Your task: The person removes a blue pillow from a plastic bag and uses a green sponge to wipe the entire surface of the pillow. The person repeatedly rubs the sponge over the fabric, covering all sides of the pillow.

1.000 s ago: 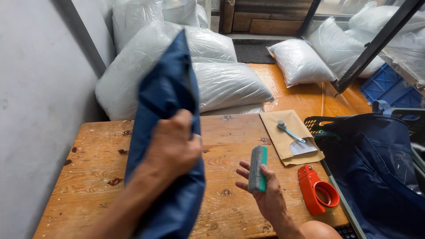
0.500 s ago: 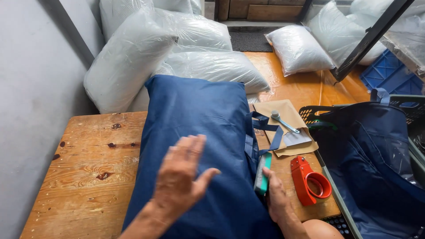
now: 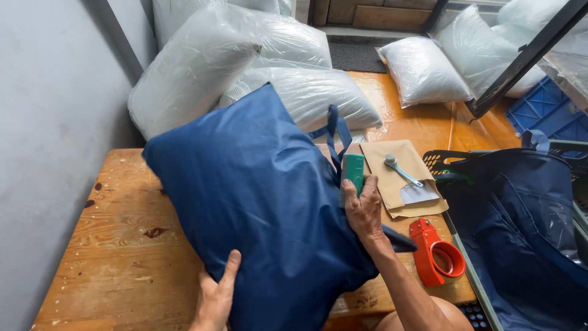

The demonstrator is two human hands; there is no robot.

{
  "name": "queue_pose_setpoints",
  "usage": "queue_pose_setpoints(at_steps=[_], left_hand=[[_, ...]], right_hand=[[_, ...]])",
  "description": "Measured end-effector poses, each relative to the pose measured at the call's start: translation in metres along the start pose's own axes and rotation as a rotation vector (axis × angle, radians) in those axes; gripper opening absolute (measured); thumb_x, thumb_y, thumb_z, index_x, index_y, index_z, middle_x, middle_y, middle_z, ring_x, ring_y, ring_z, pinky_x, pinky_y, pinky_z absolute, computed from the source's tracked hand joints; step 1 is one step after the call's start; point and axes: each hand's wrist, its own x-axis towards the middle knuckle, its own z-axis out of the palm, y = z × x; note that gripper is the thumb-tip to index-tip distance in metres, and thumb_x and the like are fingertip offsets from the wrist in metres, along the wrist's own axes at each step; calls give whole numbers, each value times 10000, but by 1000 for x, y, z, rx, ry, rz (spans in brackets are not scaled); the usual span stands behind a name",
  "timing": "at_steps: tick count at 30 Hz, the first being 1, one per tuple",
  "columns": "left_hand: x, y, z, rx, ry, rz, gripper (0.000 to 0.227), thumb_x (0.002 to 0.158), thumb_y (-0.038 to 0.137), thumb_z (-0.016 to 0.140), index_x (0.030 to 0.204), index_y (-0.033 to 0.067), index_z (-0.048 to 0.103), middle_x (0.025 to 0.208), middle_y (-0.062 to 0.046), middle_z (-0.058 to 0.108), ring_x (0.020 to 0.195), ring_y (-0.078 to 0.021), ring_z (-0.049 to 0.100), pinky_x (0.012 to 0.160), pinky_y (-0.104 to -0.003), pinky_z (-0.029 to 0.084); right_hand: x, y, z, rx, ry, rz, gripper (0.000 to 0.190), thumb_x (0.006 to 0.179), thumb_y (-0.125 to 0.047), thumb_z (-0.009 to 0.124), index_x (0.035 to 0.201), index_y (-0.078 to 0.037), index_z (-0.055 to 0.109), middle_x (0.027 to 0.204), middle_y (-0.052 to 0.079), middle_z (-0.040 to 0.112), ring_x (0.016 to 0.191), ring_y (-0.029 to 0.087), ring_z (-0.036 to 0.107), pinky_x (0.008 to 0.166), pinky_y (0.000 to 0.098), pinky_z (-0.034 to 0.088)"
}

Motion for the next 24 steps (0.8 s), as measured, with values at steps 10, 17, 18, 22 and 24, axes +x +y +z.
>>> queue_pose_setpoints(at_steps=[10, 17, 18, 22, 24], left_hand=[[59, -1, 16, -111, 108, 270, 1037, 732, 414, 790, 1577, 73, 295, 1614, -153, 397, 1481, -256, 396, 1241, -350, 235], [168, 23, -9, 291, -20, 510, 1030, 823, 554, 697, 1625, 119, 218, 1644, -178, 337, 1503, -320, 342, 1193, -398, 296], [166, 31, -12, 416, -43, 550, 983, 860, 584, 636, 1643, 188, 193, 1632, -149, 380, 1465, -352, 403, 1146, -431, 360], [118, 40, -5, 611, -35, 801, 809, 964, 473, 612, 1644, 324, 201, 1634, -324, 234, 1473, -513, 286, 1179, -552, 294], [79, 49, -3, 828, -172, 1260, 916, 913, 697, 557, 1651, 327, 160, 1742, -164, 38, 1592, -434, -2, 1146, -782, 51]], right_hand=[[-105, -18, -25, -233, -148, -739, 447, 892, -217, 651, 1296, -83, 513, 1375, 147, 607, 1223, 325, 588, 966, 480, 421], [-132, -29, 1, -198, -220, -704, 460, 905, -275, 655, 1286, -66, 504, 1430, 173, 583, 1245, 353, 588, 959, 478, 436], [-136, -31, 4, -212, -99, -782, 422, 869, -236, 684, 1212, -53, 521, 1404, 188, 607, 1263, 356, 604, 971, 486, 431], [-126, 1, 22, -185, 1, -849, 406, 884, -235, 651, 1223, -67, 503, 1479, 197, 551, 1298, 360, 581, 1045, 462, 343], [-129, 6, 29, -179, 88, -944, 413, 928, -259, 613, 1236, -13, 491, 1452, 256, 536, 1259, 434, 591, 1020, 512, 380]])
